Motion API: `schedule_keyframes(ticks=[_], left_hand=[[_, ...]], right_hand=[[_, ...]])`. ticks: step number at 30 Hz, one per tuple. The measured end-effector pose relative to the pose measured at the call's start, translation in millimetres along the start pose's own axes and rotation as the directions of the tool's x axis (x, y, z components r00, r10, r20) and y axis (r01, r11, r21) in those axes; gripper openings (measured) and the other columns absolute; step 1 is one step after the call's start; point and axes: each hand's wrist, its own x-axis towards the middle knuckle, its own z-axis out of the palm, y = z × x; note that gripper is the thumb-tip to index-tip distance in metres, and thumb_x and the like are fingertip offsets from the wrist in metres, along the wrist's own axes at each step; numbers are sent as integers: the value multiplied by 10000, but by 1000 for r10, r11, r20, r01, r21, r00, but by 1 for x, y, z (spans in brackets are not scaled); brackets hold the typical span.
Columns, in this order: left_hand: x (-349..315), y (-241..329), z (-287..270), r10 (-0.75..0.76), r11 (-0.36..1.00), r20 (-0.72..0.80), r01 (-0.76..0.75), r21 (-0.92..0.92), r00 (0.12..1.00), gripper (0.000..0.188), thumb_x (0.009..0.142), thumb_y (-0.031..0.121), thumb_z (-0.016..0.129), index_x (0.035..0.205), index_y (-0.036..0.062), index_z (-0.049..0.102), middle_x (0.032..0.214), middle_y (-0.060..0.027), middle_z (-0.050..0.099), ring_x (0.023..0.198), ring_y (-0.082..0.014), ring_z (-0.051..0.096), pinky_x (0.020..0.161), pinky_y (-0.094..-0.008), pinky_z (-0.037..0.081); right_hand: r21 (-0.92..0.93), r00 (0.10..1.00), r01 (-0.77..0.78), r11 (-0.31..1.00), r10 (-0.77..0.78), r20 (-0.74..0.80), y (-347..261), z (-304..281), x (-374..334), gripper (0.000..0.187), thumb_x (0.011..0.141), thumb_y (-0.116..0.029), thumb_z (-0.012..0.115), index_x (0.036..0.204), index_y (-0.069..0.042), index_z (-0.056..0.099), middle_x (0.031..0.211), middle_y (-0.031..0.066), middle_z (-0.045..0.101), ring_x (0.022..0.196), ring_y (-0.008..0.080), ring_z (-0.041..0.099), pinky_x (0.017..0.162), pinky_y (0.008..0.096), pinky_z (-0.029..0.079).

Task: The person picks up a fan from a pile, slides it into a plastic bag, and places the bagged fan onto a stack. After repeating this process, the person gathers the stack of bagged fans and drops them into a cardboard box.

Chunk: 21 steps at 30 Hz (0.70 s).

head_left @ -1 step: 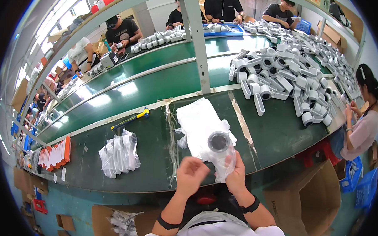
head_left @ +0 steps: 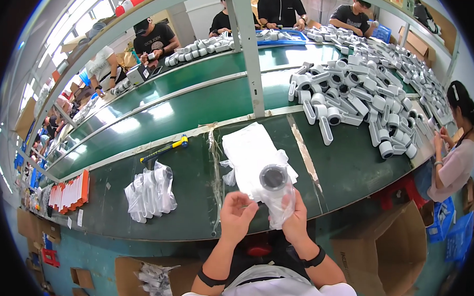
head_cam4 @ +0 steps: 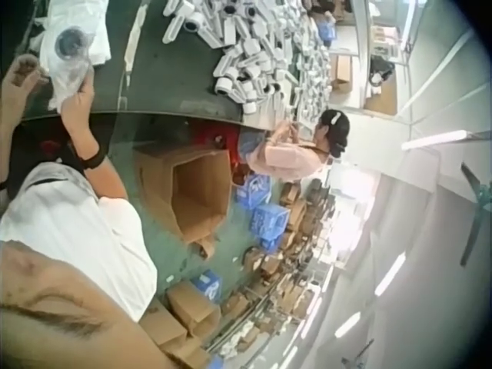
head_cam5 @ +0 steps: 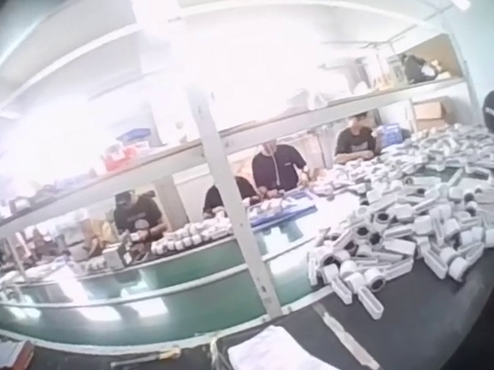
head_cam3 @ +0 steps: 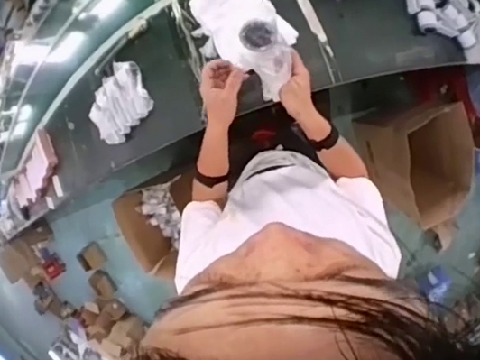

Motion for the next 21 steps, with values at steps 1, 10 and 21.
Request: schedule_keyframes(ticks=[1,10,21], left_hand=[[5,-1,5,40,991,-35,-44,-125,999,336,923,151,657,1206,25,527,1112,-82,655,954,-170,651,801,-324,544],[-1,-20,4,-382,866,-4,356,-352,924,315,1032,224,479,1291,44,485,1204,-80,609,1064,-188,622,869,-353,524],[5,-14,-32,-394,638,386,551,-538,834,383,1016,393,458,1316,156,433,1081,-129,622,854,-271,665,598,-425,606]], right_hand=[[62,993,-118,991,117,23,-3,4,-3,408,1008,-272,553,1325,-27,477,1194,91,604,1067,157,601,897,281,492],[-360,989,141,922,-113,98,11,19,0,409,896,-77,591,1302,-33,580,1101,130,689,969,131,643,832,253,494],[-657,957,274,702,-266,115,-9,10,19,172,850,-30,648,1004,0,717,755,98,682,631,116,617,579,251,478]])
